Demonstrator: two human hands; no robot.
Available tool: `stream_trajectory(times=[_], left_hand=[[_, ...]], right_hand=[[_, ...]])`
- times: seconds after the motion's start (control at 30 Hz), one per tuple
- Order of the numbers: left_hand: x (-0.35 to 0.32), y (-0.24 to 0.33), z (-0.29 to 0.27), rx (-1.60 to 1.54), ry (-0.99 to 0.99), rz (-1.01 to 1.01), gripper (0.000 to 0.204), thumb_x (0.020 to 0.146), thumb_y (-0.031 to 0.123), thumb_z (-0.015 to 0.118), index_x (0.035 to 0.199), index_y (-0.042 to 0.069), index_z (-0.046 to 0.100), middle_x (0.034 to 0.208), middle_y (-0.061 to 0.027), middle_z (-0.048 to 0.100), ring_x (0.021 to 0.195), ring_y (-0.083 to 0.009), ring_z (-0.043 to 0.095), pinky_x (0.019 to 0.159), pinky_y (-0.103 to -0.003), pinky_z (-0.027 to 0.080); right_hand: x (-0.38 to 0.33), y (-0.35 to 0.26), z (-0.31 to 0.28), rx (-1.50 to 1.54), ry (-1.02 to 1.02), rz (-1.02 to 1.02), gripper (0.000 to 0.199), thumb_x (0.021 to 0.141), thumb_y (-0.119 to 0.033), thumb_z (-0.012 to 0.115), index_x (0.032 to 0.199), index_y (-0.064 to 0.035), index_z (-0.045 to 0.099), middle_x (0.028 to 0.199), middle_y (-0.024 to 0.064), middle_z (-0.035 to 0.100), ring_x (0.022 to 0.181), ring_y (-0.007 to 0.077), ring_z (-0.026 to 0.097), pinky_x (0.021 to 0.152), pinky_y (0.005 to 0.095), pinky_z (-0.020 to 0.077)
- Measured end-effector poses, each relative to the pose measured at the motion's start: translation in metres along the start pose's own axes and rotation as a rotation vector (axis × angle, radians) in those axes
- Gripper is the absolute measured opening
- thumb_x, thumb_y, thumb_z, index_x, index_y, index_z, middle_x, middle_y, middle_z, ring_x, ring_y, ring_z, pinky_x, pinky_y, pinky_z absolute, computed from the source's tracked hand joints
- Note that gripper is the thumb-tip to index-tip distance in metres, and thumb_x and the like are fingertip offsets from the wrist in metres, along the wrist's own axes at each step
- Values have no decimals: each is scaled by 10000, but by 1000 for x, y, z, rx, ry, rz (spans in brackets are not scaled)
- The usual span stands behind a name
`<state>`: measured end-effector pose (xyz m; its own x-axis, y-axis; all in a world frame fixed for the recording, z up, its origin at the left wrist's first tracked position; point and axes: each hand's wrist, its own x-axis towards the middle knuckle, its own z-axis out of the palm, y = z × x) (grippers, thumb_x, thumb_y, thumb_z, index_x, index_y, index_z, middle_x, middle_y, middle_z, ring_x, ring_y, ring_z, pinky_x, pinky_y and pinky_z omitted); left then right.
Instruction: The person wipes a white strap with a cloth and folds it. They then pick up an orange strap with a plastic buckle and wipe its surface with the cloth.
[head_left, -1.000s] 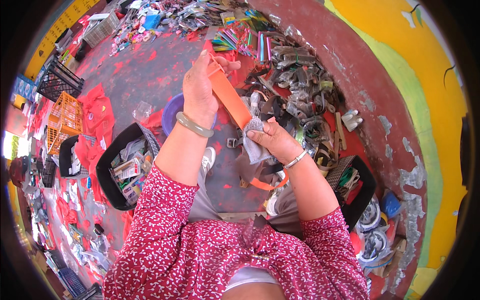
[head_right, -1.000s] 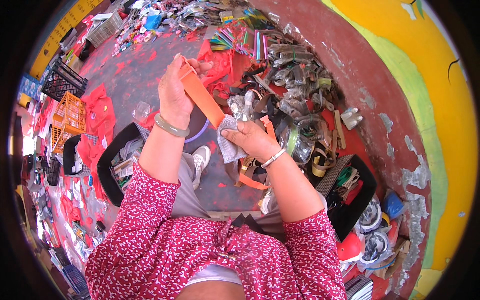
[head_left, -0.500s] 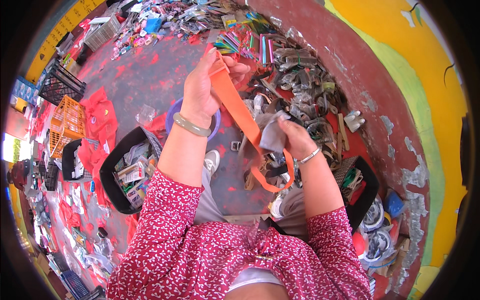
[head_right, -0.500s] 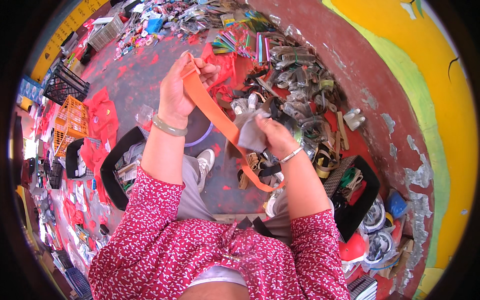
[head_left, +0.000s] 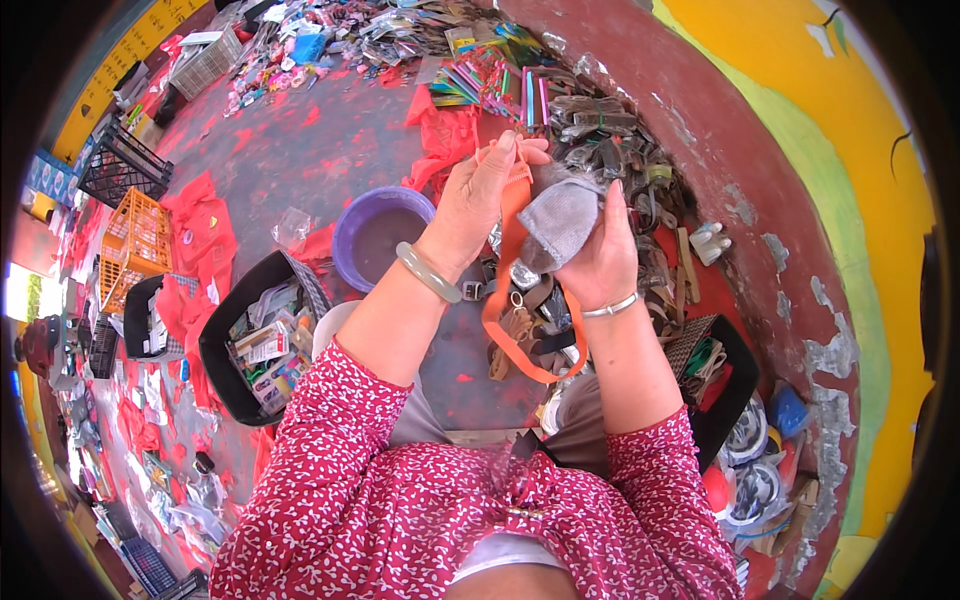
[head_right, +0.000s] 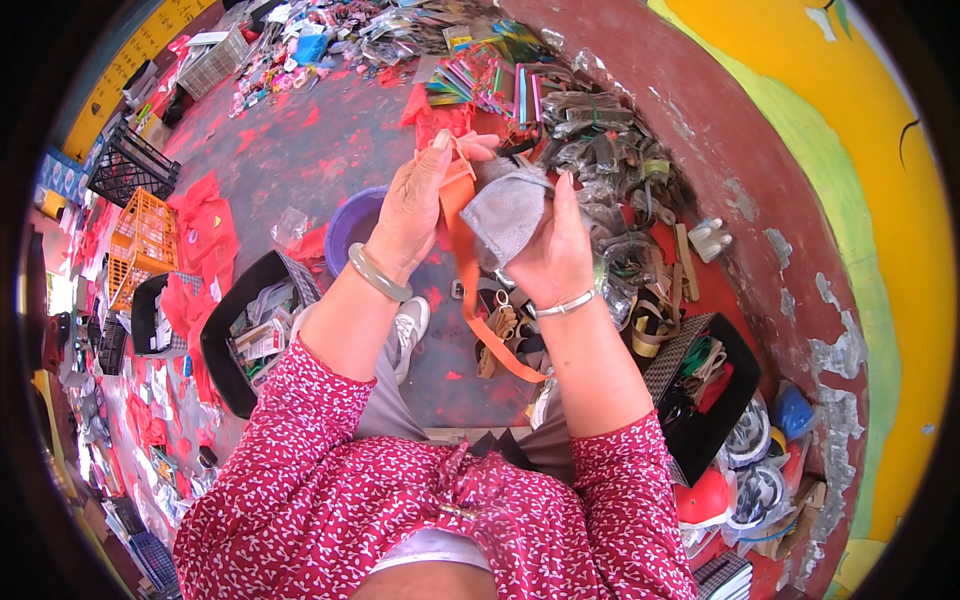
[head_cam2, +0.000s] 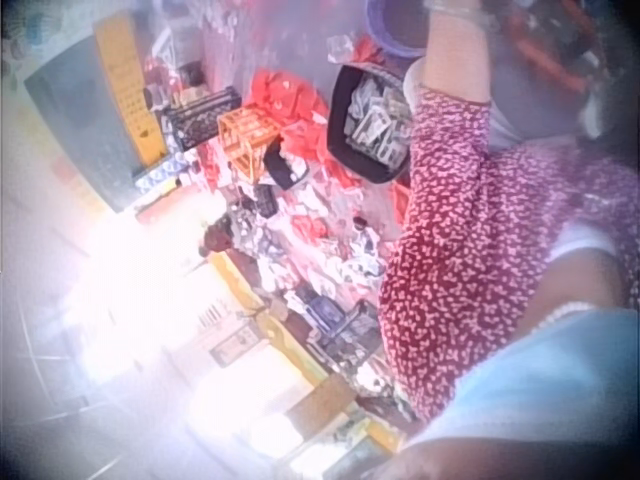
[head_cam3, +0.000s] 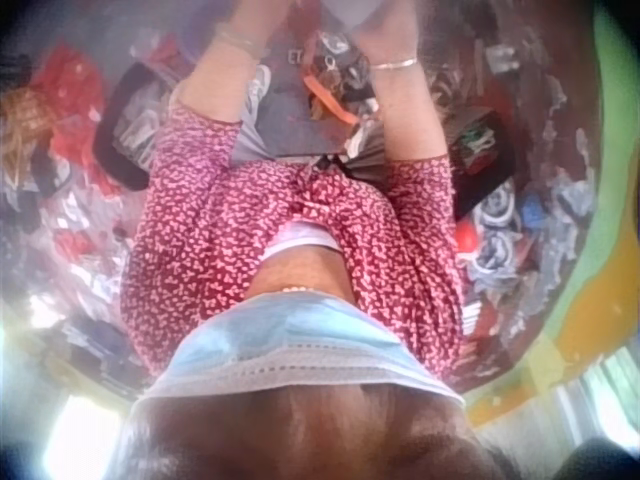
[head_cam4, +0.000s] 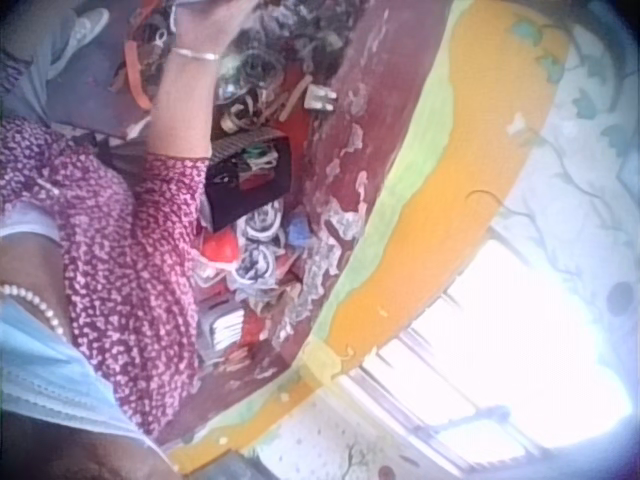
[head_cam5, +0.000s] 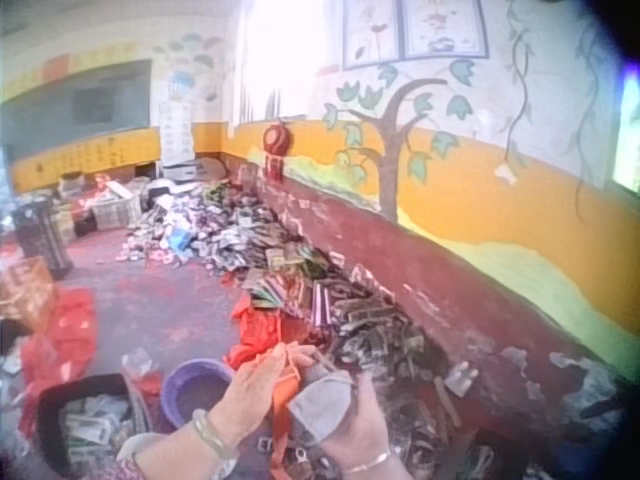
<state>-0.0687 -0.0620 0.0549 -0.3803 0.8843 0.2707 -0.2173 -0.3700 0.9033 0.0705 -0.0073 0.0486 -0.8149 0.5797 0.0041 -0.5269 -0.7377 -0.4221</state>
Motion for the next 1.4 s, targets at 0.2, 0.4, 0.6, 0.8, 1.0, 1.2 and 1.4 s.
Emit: stream_trajectory(times=[0.2, 0.4, 0.6, 0.8, 1.0, 1.2, 1.4], left_hand=[[2, -14, -1, 115, 18, 35, 447, 935, 375, 389, 955, -20, 596, 1129, -112, 547, 1014, -171, 511, 920, -314, 373], [-3, -24, 2, 251, -123, -21, 440, 937, 351, 400, 1120, -32, 516, 1120, -105, 555, 971, -131, 531, 880, -279, 400], [-4, -20, 5, 296, -278, -62, 472, 939, 378, 373, 1106, -33, 535, 1067, -105, 579, 966, -141, 530, 888, -293, 394], [-9, -5, 16, 68, -230, -267, 524, 925, 432, 367, 992, -38, 590, 1003, -136, 609, 964, -189, 555, 884, -315, 410], [-12, -14, 16, -232, -14, -316, 483, 919, 404, 394, 874, -39, 582, 937, -196, 617, 906, -246, 590, 825, -353, 461], [-12, -15, 17, -293, 99, -339, 415, 906, 357, 434, 823, -29, 563, 865, -219, 618, 868, -287, 606, 766, -365, 493], [-13, -9, 16, -325, 120, -394, 409, 892, 348, 462, 822, -45, 548, 810, -194, 608, 801, -301, 620, 713, -367, 514]], right_hand=[[1, 6, -12, -100, 28, 22, 365, 902, -301, 460, 1161, -43, 466, 1119, 78, 550, 1056, 213, 519, 908, 362, 410], [0, 10, -23, -233, 33, 137, 362, 833, -154, 604, 1152, -62, 459, 1034, 43, 563, 959, 186, 558, 859, 333, 447], [-5, -3, -25, -454, 131, 245, 241, 848, -200, 596, 1023, -36, 572, 935, 35, 613, 858, 151, 580, 779, 302, 466], [-7, 8, -21, -365, 118, 182, 196, 846, -231, 596, 891, -41, 613, 784, 42, 619, 651, 147, 593, 584, 269, 487], [-1, 16, -19, -455, 53, 171, 210, 850, -227, 600, 954, -46, 627, 870, 1, 618, 806, 102, 572, 729, 255, 449], [-5, 20, -8, -467, 126, 176, 232, 849, -267, 592, 858, -36, 613, 739, 28, 604, 644, 123, 573, 594, 241, 464], [-7, 17, -9, -505, 112, 233, 244, 849, -284, 591, 853, -41, 610, 735, 33, 604, 650, 130, 577, 607, 253, 470]])
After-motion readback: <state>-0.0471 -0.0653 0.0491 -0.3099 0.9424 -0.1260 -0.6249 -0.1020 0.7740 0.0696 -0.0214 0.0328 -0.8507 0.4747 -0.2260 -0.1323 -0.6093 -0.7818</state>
